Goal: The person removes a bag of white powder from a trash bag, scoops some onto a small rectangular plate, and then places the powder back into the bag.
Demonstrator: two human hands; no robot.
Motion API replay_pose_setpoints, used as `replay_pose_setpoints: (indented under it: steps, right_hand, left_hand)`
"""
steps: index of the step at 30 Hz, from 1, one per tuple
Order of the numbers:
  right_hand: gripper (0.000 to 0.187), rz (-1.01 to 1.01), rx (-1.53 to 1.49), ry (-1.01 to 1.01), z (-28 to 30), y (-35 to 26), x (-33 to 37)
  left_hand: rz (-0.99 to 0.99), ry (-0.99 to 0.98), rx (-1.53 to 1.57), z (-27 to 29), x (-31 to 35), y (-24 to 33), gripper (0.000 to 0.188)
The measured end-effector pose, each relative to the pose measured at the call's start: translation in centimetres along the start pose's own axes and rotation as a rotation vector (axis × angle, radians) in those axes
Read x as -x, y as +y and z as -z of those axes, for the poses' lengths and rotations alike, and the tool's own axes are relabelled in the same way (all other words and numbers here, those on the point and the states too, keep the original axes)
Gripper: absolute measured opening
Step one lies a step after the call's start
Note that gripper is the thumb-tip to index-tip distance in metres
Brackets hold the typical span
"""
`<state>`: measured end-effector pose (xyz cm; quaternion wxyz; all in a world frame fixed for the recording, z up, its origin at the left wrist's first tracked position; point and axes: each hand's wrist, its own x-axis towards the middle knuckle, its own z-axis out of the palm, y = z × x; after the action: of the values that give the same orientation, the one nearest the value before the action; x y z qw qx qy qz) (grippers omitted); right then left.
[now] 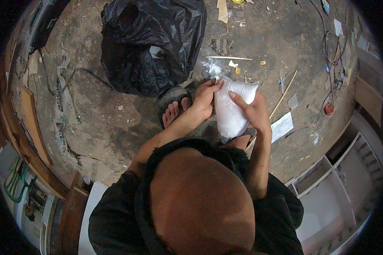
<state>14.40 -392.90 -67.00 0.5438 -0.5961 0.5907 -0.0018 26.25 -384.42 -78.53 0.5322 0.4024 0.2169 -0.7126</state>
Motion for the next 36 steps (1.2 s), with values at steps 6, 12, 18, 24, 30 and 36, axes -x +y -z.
replay_pose_setpoints:
  steps: [6,12,18,24,30,36]
  right_hand:
    - [0.040,-0.013,0.018,0.016,0.1,0.0,0.1]
    - [0.039,0.011,-0.023,0.004,-0.4,0.5,-0.2]
    - [0.039,0.006,-0.031,0.004,0.1,0.1,-0.1]
    - [0.037,-0.014,0.013,-0.002,0.2,0.0,-0.1]
    - [0.039,0.006,-0.015,0.029,0.3,1.3,-0.2]
    - [0.036,-0.038,-0.180,-0.023,1.3,0.5,0.6]
  left_hand:
    - [-0.012,0.026,-0.003,-0.8,0.6,0.1,0.024]
    - [0.021,0.090,0.066,-0.5,0.6,0.5,0.026]
    - [-0.036,0.107,-0.014,-0.6,1.1,0.5,0.028]
    - [-0.070,0.094,-0.051,-0.5,1.0,0.2,0.028]
    - [-0.047,0.139,-0.016,-0.9,0.8,-0.3,0.027]
    - [-0.109,-0.093,-0.127,-1.6,2.0,-0.5,0.047]
